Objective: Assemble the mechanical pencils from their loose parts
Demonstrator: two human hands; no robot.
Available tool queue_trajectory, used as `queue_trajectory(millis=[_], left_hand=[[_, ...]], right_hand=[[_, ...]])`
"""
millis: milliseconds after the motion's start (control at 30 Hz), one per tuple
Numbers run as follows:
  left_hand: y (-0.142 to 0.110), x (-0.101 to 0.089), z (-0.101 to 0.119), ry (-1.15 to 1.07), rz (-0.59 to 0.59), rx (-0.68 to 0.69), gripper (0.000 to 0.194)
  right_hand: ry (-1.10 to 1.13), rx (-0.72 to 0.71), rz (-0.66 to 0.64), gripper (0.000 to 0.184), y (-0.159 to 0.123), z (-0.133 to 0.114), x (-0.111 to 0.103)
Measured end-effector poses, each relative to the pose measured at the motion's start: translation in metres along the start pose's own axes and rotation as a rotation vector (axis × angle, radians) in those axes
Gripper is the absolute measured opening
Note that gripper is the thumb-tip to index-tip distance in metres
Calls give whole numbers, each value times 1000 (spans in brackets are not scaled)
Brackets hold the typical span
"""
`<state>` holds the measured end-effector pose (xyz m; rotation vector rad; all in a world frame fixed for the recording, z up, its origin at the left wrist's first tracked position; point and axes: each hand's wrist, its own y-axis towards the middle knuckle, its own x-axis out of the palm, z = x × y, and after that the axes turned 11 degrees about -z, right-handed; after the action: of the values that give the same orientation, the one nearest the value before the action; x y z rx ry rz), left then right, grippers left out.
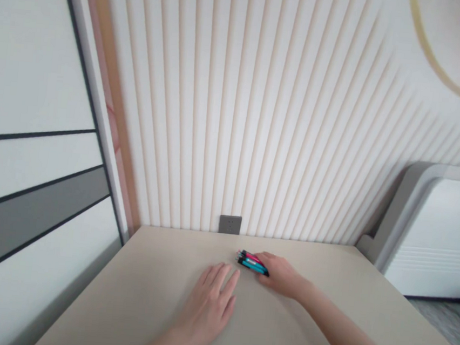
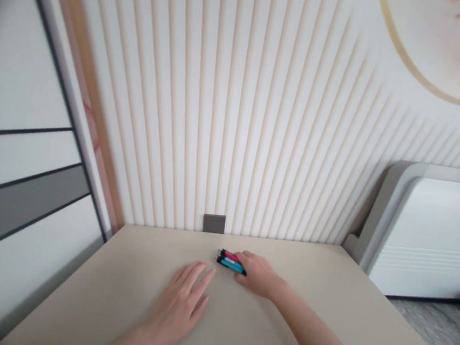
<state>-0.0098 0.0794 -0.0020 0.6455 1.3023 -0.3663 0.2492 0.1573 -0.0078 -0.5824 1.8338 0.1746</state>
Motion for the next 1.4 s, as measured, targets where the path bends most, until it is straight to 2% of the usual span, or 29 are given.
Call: queue_trajectory(millis=[100,167,267,400,567,733,833,1167,1300,1400], left_hand=[[3,-10,-25,23,13,4,52],[4,-12,-42,39,-17,5,51],[3,-7,-58,5,-72,-27,53],[3,1,-62,-96,-149,-30,44],[9,6,-61,-117,-156,-32,39],[20,16,-68,-90,-115,-138,35],[22,17,-70,-82,-94,-167,35],[12,7,-62,-124,-98,-97,35],[12,7,-64,-121,-137,-38,45],[15,7,-68,-106,-168,-4,43]], right_hand=[[-70,-277,49,36,24,-44,12],[-74,-327,62,38,35,-64,16],[-60,-365,68,45,39,-77,17],[15,-406,89,58,18,-70,19],[88,-356,104,52,-8,-51,29],[91,-348,119,47,10,-46,31],[119,-287,184,45,20,-45,34],[177,-224,323,31,5,-36,42],[133,-231,351,24,4,-37,41],[125,-244,355,21,3,-37,41]])
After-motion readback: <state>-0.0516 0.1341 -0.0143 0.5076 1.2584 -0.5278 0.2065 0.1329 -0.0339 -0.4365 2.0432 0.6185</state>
